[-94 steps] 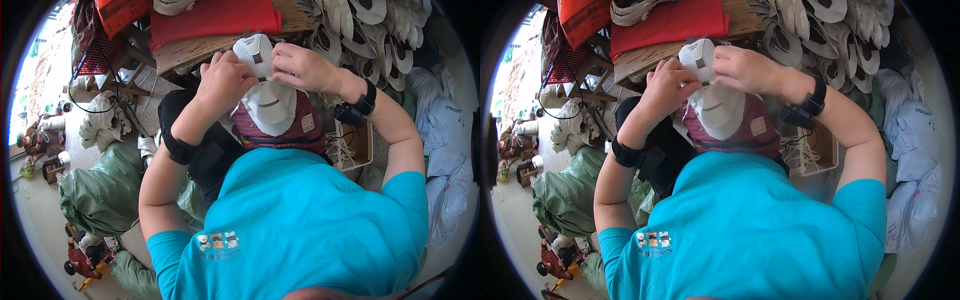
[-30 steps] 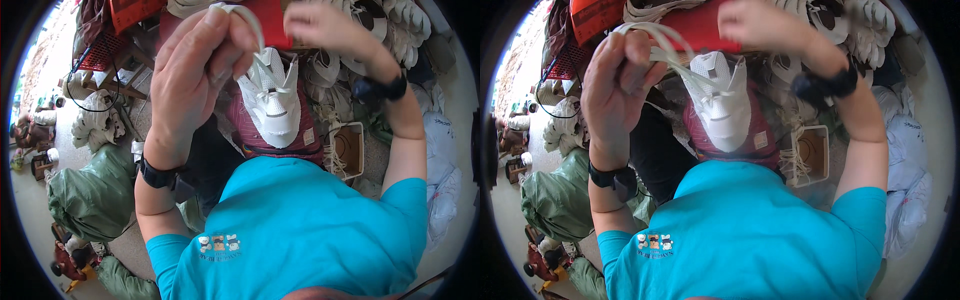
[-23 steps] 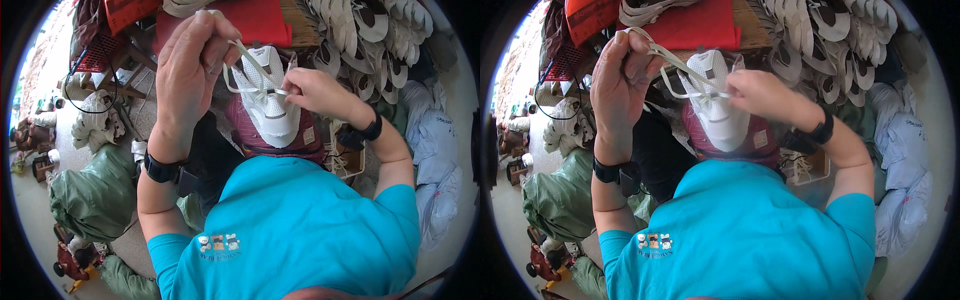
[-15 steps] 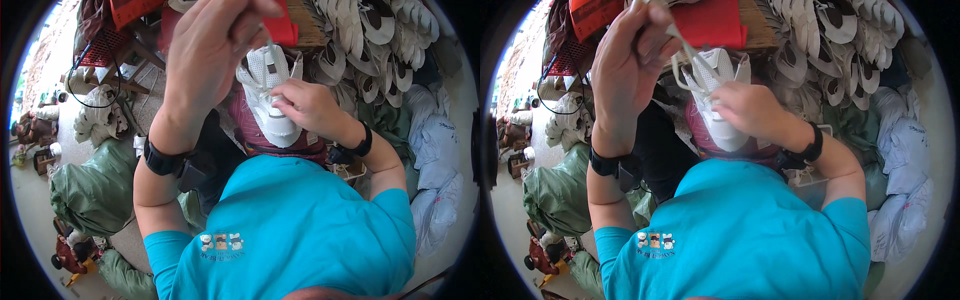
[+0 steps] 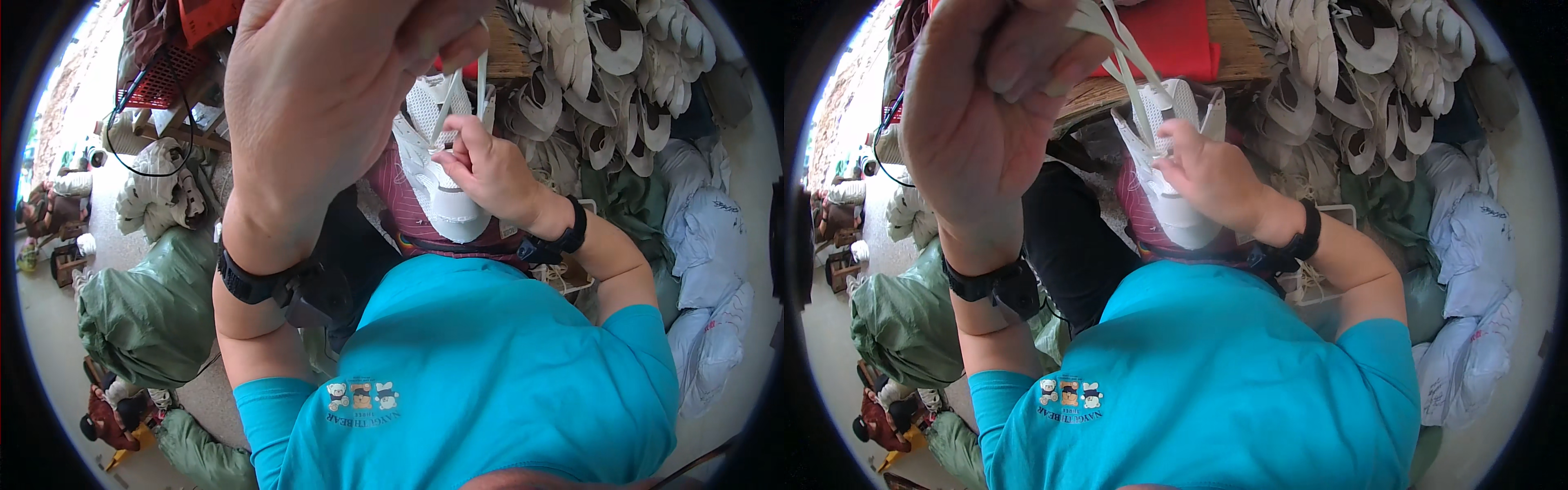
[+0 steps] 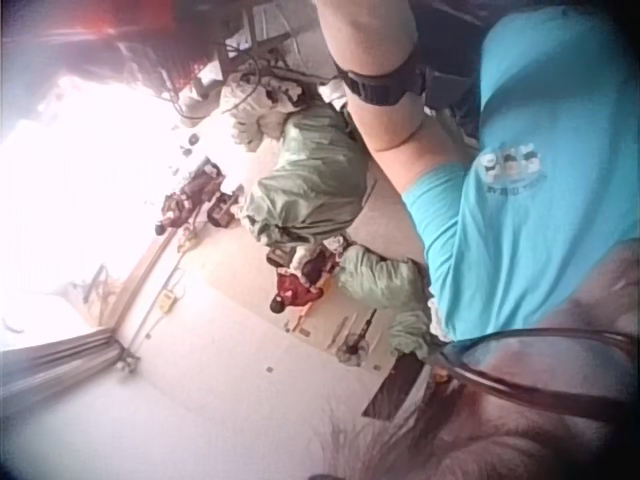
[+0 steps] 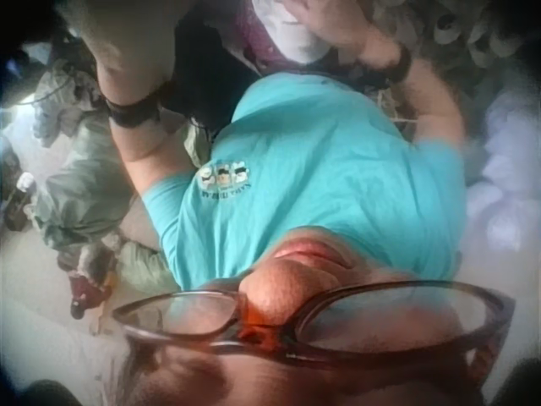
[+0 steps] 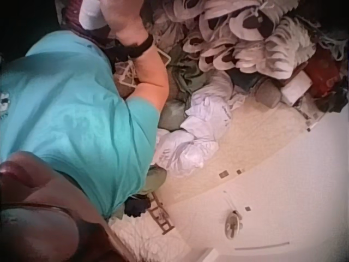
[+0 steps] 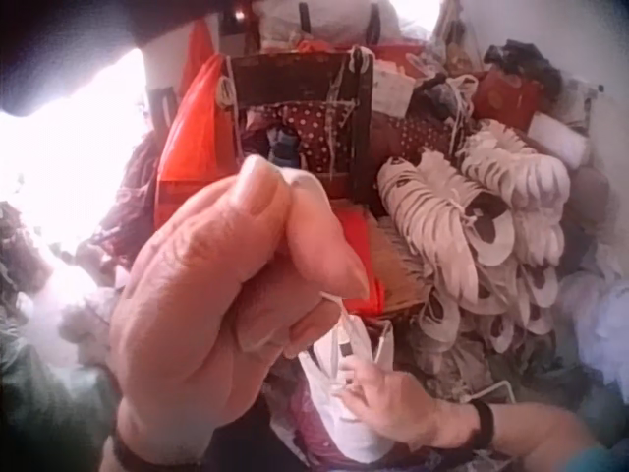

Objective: The person sits on the floor and laces a white sneaker held on their lap. They thread the laces through the eyelets, pull them tight, and tie a knot. The person then picks up a second shoe and begins the same lacing process.

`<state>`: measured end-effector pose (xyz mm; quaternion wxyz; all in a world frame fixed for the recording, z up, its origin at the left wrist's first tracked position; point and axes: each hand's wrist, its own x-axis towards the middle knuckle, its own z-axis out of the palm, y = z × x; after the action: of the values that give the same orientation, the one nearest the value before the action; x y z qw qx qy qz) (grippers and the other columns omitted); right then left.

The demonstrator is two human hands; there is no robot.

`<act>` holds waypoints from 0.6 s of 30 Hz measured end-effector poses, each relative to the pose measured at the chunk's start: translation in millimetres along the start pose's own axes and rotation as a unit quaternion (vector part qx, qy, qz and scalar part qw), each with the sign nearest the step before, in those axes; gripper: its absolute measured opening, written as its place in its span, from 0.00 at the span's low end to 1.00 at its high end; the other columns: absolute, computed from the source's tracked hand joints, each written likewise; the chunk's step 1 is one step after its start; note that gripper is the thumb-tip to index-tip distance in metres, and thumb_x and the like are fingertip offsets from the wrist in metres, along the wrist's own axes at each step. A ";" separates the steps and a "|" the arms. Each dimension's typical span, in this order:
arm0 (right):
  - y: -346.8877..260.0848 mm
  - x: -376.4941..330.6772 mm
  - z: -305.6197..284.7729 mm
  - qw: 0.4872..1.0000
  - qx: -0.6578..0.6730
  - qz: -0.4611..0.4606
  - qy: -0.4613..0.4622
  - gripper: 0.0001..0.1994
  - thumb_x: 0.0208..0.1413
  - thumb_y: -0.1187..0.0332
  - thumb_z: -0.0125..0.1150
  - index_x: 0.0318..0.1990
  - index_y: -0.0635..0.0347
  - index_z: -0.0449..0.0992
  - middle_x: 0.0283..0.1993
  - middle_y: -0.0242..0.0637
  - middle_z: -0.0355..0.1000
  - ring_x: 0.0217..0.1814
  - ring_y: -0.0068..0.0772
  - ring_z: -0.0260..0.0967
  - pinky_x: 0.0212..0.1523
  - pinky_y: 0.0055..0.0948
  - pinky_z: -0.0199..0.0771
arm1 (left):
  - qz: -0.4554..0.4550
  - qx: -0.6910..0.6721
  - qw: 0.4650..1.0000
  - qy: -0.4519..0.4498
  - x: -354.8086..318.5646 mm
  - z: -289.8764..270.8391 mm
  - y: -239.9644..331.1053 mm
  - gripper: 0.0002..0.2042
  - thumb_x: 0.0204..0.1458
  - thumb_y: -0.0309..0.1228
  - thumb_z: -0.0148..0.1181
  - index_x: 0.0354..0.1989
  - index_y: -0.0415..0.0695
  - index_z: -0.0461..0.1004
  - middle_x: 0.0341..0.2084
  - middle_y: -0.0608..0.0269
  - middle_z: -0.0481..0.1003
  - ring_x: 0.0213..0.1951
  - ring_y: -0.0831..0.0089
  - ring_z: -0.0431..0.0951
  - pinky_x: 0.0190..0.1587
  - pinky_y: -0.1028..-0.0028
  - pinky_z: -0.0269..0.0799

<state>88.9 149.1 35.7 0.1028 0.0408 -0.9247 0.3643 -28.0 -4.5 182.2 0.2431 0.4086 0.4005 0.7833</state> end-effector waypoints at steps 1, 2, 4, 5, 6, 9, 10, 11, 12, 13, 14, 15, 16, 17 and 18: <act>-4.3 2.4 -3.6 0.999 0.025 0.026 -0.010 0.13 0.60 0.69 0.64 0.49 0.61 0.73 0.28 0.41 0.73 0.31 0.29 0.75 0.32 0.27 0.73 | 0.009 0.002 1.000 0.012 0.6 0.1 1.1 0.20 0.72 0.38 0.37 0.37 0.36 0.73 0.17 0.74 0.58 0.20 0.84 0.55 0.26 0.81 0.56; -7.8 6.9 -10.7 0.996 0.067 0.021 -0.053 0.13 0.61 0.68 0.62 0.50 0.62 0.73 0.31 0.40 0.74 0.34 0.30 0.76 0.36 0.28 0.74 | 0.018 0.002 0.999 0.033 3.1 -2.2 -0.5 0.20 0.72 0.38 0.37 0.37 0.36 0.73 0.17 0.74 0.59 0.20 0.84 0.55 0.26 0.81 0.56; -10.7 20.9 -28.0 0.979 0.152 0.009 -0.138 0.14 0.63 0.66 0.59 0.53 0.64 0.73 0.39 0.38 0.77 0.41 0.32 0.79 0.43 0.29 0.76 | 0.033 -0.007 0.996 0.081 3.2 -10.0 -7.7 0.20 0.72 0.38 0.37 0.37 0.37 0.72 0.18 0.73 0.59 0.20 0.84 0.55 0.26 0.81 0.57; -6.4 27.0 -34.9 0.972 0.213 0.002 -0.100 0.14 0.64 0.65 0.58 0.52 0.63 0.74 0.39 0.36 0.77 0.43 0.30 0.78 0.46 0.27 0.75 | 0.041 -0.013 0.994 0.104 2.7 -16.3 -12.4 0.19 0.72 0.37 0.37 0.37 0.37 0.72 0.18 0.73 0.59 0.20 0.83 0.56 0.26 0.81 0.57; 1.0 32.9 -42.2 0.960 0.274 -0.006 -0.059 0.13 0.65 0.65 0.57 0.52 0.63 0.75 0.40 0.34 0.77 0.45 0.27 0.77 0.48 0.26 0.74 | 0.048 -0.031 0.993 0.100 2.4 -29.3 -12.6 0.19 0.72 0.37 0.37 0.37 0.37 0.71 0.18 0.72 0.59 0.20 0.83 0.56 0.26 0.80 0.58; 4.1 56.9 -44.7 0.924 0.383 -0.003 -0.020 0.12 0.67 0.64 0.55 0.50 0.62 0.76 0.39 0.28 0.76 0.47 0.21 0.73 0.50 0.22 0.71 | 0.036 -0.047 0.995 0.083 -4.7 -37.2 -2.0 0.18 0.71 0.39 0.38 0.36 0.40 0.70 0.19 0.70 0.60 0.20 0.80 0.57 0.27 0.79 0.60; 2.6 63.9 -42.2 0.914 0.406 0.003 -0.019 0.12 0.68 0.63 0.55 0.50 0.62 0.77 0.38 0.26 0.76 0.46 0.19 0.72 0.50 0.21 0.70 | 0.046 -0.059 0.995 0.073 -3.8 -32.5 -9.1 0.18 0.71 0.39 0.39 0.36 0.40 0.70 0.19 0.70 0.60 0.20 0.81 0.57 0.27 0.79 0.60; 6.8 66.2 -37.4 0.888 0.452 0.010 -0.081 0.13 0.68 0.63 0.55 0.50 0.62 0.77 0.37 0.26 0.75 0.44 0.18 0.70 0.49 0.20 0.70 | 0.034 -0.100 0.994 0.026 -6.8 -37.4 -10.0 0.17 0.71 0.37 0.39 0.41 0.37 0.71 0.23 0.69 0.62 0.22 0.82 0.58 0.31 0.77 0.62; 11.2 68.5 -30.3 0.856 0.497 0.014 -0.144 0.13 0.68 0.62 0.55 0.50 0.62 0.77 0.36 0.25 0.74 0.42 0.16 0.69 0.48 0.19 0.69 | 0.019 -0.136 0.990 -0.018 -9.6 -41.8 -10.3 0.17 0.71 0.34 0.38 0.46 0.34 0.73 0.26 0.68 0.64 0.24 0.83 0.58 0.36 0.76 0.64; 13.2 70.1 -26.1 0.817 0.538 0.018 -0.206 0.14 0.68 0.62 0.55 0.50 0.63 0.77 0.35 0.24 0.73 0.41 0.15 0.67 0.47 0.18 0.69 | 0.032 -0.097 0.993 0.058 -13.6 -46.5 -10.9 0.17 0.71 0.34 0.38 0.47 0.34 0.73 0.29 0.66 0.66 0.25 0.83 0.59 0.36 0.76 0.64; 13.9 70.8 -25.9 0.865 0.480 0.050 -0.140 0.15 0.68 0.62 0.55 0.51 0.64 0.76 0.31 0.23 0.68 0.33 0.12 0.62 0.40 0.17 0.67 | 0.044 -0.058 0.988 0.133 -17.4 -49.9 -13.9 0.17 0.71 0.34 0.38 0.49 0.34 0.72 0.31 0.64 0.68 0.25 0.83 0.59 0.37 0.76 0.64; 19.1 72.3 -29.7 0.846 0.517 0.052 -0.118 0.15 0.68 0.62 0.55 0.51 0.65 0.76 0.29 0.23 0.67 0.31 0.12 0.60 0.39 0.17 0.67 | 0.055 -0.020 0.975 0.212 -25.8 -58.1 -18.4 0.18 0.71 0.34 0.38 0.50 0.34 0.72 0.34 0.62 0.71 0.25 0.82 0.60 0.37 0.76 0.64; 28.9 74.2 -38.6 0.825 0.554 0.053 -0.095 0.15 0.67 0.63 0.55 0.51 0.65 0.76 0.28 0.22 0.65 0.30 0.12 0.59 0.37 0.17 0.66 | 0.066 -0.079 0.983 0.152 -36.8 -82.0 -18.3 0.18 0.70 0.34 0.40 0.52 0.33 0.72 0.38 0.58 0.73 0.27 0.82 0.61 0.38 0.76 0.65; 36.4 73.2 -49.1 0.804 0.589 0.052 -0.067 0.14 0.67 0.63 0.55 0.51 0.66 0.76 0.26 0.21 0.63 0.29 0.12 0.58 0.35 0.17 0.66 | 0.073 -0.075 0.983 0.152 -45.1 -109.0 -17.6 0.15 0.69 0.34 0.42 0.48 0.37 0.73 0.32 0.62 0.74 0.29 0.78 0.71 0.35 0.75 0.69; 35.8 70.4 -62.6 0.770 0.629 0.065 -0.087 0.15 0.67 0.65 0.54 0.52 0.68 0.74 0.22 0.19 0.56 0.24 0.12 0.54 0.31 0.17 0.63 | 0.058 -0.113 0.976 0.179 -59.3 -128.3 -11.4 0.14 0.69 0.34 0.43 0.48 0.38 0.73 0.32 0.62 0.75 0.32 0.77 0.72 0.38 0.74 0.69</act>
<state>25.0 217.9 72.1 -0.0504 0.0674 -0.4939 0.8654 -102.0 -95.1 102.1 0.1664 0.2542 0.3223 0.8966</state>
